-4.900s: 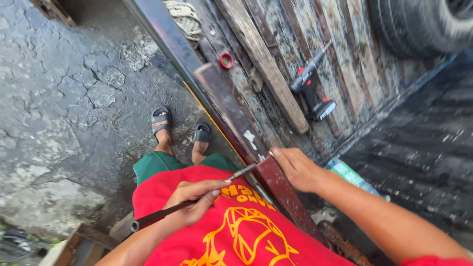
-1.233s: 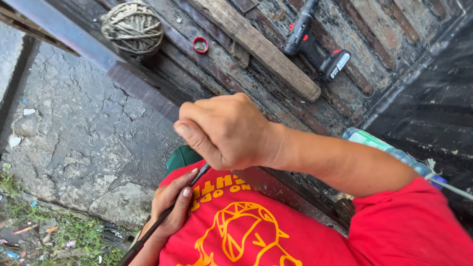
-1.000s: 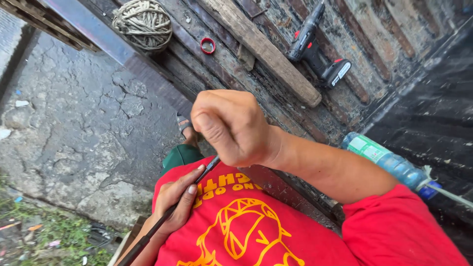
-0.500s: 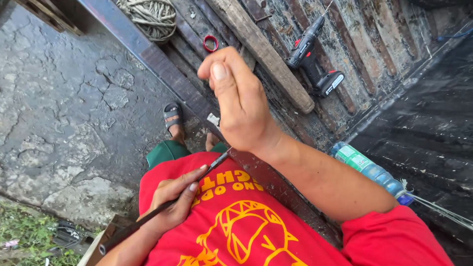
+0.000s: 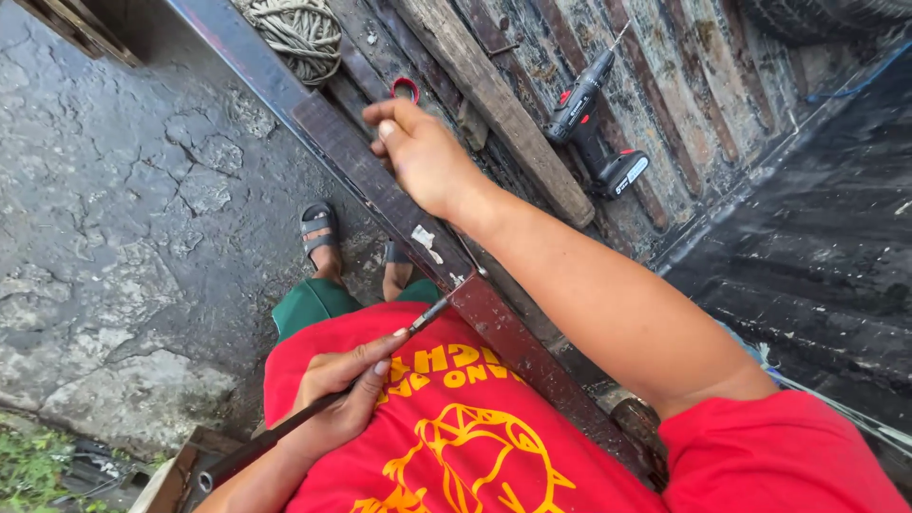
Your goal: Using a drill, screwdriver, and wrench to repair or assemble metal components on a truck bed gate.
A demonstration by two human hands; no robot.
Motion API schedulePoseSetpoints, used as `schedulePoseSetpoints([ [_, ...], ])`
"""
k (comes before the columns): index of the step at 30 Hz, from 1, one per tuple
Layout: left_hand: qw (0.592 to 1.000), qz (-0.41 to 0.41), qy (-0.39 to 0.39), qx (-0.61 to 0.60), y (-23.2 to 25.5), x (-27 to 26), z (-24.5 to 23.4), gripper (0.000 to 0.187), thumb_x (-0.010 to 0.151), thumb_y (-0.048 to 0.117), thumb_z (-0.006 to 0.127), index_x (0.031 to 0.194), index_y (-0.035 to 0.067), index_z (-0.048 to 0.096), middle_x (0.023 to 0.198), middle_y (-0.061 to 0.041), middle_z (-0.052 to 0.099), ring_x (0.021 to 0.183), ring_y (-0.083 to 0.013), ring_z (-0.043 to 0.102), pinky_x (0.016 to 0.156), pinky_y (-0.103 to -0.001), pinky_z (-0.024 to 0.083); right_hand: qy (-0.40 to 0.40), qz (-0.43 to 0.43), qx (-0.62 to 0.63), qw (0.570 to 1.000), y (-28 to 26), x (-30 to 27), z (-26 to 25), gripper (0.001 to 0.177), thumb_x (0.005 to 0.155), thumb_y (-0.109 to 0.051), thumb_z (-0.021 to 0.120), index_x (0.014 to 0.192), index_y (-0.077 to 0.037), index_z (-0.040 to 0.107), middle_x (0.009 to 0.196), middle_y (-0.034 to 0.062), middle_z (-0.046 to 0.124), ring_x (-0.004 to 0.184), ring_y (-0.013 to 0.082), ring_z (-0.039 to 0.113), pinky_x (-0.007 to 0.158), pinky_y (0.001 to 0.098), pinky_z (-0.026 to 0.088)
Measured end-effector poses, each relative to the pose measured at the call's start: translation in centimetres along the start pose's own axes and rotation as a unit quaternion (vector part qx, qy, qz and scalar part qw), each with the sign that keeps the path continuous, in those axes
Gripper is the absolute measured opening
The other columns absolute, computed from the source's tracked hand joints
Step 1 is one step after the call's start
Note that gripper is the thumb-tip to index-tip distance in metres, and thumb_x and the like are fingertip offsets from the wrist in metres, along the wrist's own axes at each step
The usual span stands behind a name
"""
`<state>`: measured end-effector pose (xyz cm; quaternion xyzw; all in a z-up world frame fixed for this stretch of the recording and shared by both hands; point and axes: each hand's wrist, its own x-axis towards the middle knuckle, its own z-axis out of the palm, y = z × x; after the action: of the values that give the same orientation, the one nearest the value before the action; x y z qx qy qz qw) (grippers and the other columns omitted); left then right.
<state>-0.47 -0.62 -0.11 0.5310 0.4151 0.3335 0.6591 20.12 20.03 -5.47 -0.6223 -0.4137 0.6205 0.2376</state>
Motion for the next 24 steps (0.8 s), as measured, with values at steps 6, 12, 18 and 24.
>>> schedulePoseSetpoints([
  [6,1.000,0.016,-0.012,-0.010,-0.3,-0.1,-0.1,0.037,0.099,0.000,0.058,0.136,0.003,0.065,0.072,-0.002,0.070,0.059,-0.0074,0.066,0.056,-0.023,0.051,-0.062,0.022,-0.125,0.990,5.3,1.8,-1.0,0.031,0.101,-0.015,0.051,0.128,-0.005,0.064,0.112,0.0040,0.075,0.103,0.0103,0.067,0.091,0.0285,0.051],
  [12,1.000,0.020,-0.011,0.004,-0.5,-0.2,-0.1,0.038,0.099,0.000,0.057,0.136,0.003,0.065,0.071,-0.003,0.068,0.058,-0.0083,0.065,0.056,-0.023,0.051,-0.123,0.130,-0.110,0.978,3.2,-1.0,-1.0,0.039,0.088,-0.015,0.071,0.125,-0.003,0.067,0.097,0.0089,0.077,0.082,0.0130,0.069,0.075,0.0333,0.057],
  [18,1.000,-0.002,0.003,0.021,0.2,-0.1,0.0,0.037,0.097,0.001,0.059,0.132,0.006,0.068,0.067,-0.003,0.068,0.056,-0.0085,0.067,0.055,-0.024,0.052,-0.198,0.105,-0.071,0.972,7.8,-0.1,-2.4,0.037,0.088,-0.016,0.072,0.122,-0.001,0.071,0.101,0.0079,0.076,0.083,0.0108,0.067,0.078,0.0321,0.058],
  [24,1.000,-0.005,0.001,0.023,0.7,0.4,-0.4,0.034,0.099,0.005,0.059,0.132,0.006,0.069,0.077,-0.005,0.074,0.063,-0.0097,0.066,0.060,-0.024,0.052,-0.075,0.067,-0.305,0.947,4.5,-1.5,-2.7,0.034,0.094,-0.029,0.071,0.111,0.001,0.071,0.100,0.0087,0.074,0.086,0.0106,0.069,0.078,0.0322,0.055],
])
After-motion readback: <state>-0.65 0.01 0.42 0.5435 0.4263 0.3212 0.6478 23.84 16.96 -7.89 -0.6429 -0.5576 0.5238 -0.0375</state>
